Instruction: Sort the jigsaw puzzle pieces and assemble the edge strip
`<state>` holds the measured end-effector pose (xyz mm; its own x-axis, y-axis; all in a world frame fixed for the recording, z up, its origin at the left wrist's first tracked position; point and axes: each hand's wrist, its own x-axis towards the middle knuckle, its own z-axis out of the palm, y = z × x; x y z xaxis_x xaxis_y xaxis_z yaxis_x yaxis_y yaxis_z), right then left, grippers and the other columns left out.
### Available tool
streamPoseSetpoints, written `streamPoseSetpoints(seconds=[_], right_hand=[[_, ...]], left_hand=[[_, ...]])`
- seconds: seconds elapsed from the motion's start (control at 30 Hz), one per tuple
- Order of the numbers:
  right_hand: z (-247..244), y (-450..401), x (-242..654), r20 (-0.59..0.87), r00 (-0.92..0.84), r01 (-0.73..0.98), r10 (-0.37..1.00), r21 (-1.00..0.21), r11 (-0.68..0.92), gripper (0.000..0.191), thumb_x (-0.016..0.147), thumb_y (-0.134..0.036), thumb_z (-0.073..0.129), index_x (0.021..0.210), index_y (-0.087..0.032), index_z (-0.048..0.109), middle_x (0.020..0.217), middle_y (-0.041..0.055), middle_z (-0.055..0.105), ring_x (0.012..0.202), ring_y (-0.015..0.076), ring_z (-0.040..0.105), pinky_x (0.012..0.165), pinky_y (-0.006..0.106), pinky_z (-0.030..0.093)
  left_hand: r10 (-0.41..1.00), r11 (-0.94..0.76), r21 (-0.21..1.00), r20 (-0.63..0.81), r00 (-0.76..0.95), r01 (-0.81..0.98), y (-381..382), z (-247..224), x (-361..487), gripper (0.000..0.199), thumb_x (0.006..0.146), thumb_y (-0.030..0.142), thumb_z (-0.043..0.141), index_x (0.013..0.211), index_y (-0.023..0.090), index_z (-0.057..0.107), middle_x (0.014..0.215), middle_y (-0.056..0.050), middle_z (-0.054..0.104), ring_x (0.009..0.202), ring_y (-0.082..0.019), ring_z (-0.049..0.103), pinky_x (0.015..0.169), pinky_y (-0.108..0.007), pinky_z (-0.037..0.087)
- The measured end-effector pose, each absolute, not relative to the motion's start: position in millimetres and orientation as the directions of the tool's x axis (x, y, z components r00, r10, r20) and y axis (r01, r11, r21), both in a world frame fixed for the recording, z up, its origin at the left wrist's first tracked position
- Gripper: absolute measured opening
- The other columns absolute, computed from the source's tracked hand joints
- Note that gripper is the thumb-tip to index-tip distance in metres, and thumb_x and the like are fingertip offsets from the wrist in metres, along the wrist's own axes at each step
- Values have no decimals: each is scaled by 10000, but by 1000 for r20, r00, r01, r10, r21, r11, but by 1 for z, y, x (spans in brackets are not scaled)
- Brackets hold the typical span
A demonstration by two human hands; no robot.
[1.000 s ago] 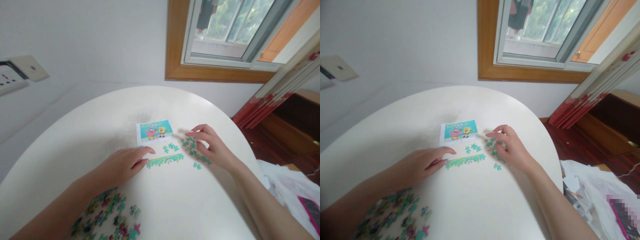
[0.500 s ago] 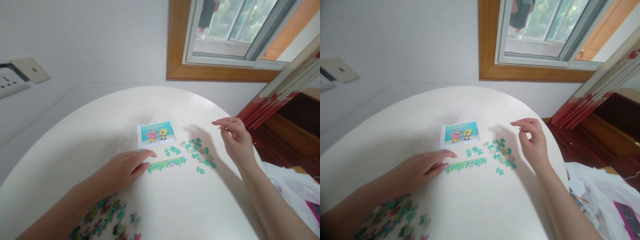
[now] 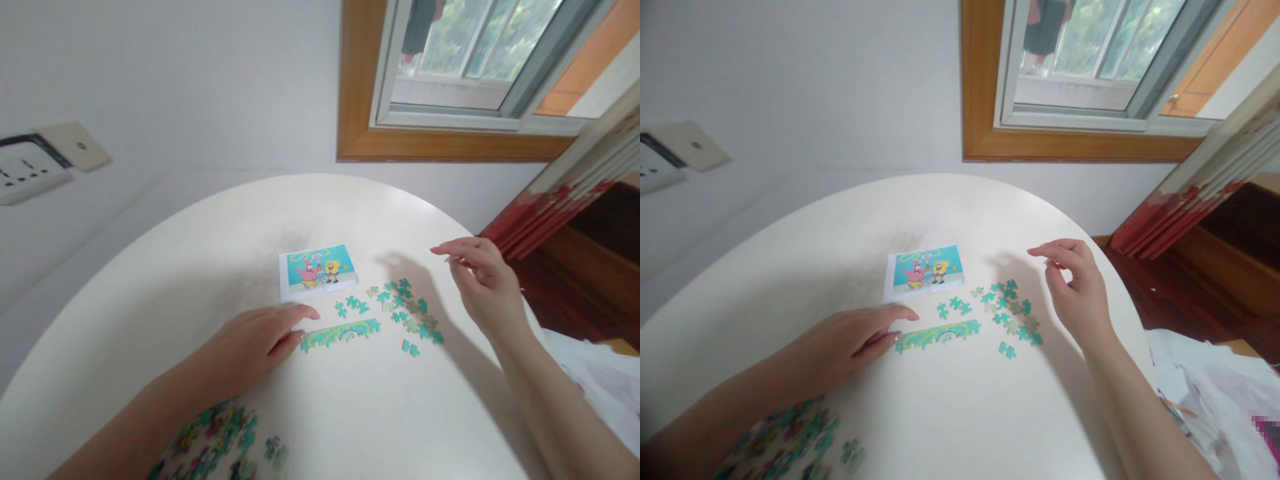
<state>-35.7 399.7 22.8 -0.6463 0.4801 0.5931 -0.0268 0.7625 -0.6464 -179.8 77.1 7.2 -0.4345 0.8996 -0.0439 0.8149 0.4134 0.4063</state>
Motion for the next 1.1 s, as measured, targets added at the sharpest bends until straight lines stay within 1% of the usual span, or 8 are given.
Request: streamPoseSetpoints(seconds=[0.13,0.27,0.47,0.6,0.73,0.97,1.1], right_hand=[[23,401,-36,584,-662,-10,470,-634,773,302,834,-126,511,951,-284,740,1015,53,606,989,216,578,772,350,474],[22,402,-35,595,-653,-28,468,-637,770,287,831,-134,519,934,-285,740,1010,52,610,989,222,584,777,358,471],[22,401,-35,586,-660,-16,470,-637,771,278,829,-147,514,918,-278,743,983,49,618,902,210,597,755,358,461],[23,400,-35,567,-683,-2,461,-633,774,272,832,-160,511,911,-262,750,945,56,615,850,202,586,717,348,453],[23,399,-35,563,-687,-12,460,-642,767,282,825,-143,508,907,-260,751,942,54,618,860,202,579,699,338,439],[25,397,-36,545,-701,-13,460,-655,756,310,809,-107,492,898,-254,750,925,47,617,817,187,566,695,338,434],[24,398,-36,548,-705,-21,450,-651,758,316,806,-102,490,898,-254,751,917,48,622,824,189,569,702,339,437]], left_hand=[[897,425,394,-63,-437,815,78,8,-179,341,963,291,419,1272,259,560,1242,-48,675,1087,-236,652,936,-372,492],[895,425,393,-50,-443,815,78,9,-178,336,957,284,429,1262,264,567,1210,-40,691,1053,-226,665,937,-369,496],[895,425,386,-44,-443,819,78,9,-178,331,959,292,429,1260,270,566,1234,-35,681,1088,-232,657,935,-368,503],[896,425,380,-47,-441,822,78,10,-177,331,958,289,434,1259,271,570,1191,-34,699,1035,-233,677,907,-367,516],[901,413,380,-37,-432,828,78,8,-178,335,959,286,433,1264,255,568,1210,-49,691,1062,-239,669,921,-376,512],[903,416,371,-55,-427,830,78,7,-180,332,972,296,417,1276,264,546,1261,-44,667,1114,-245,648,949,-397,501],[905,409,372,-48,-422,834,78,8,-180,333,971,293,414,1272,258,551,1237,-45,679,1081,-242,662,924,-385,512]])
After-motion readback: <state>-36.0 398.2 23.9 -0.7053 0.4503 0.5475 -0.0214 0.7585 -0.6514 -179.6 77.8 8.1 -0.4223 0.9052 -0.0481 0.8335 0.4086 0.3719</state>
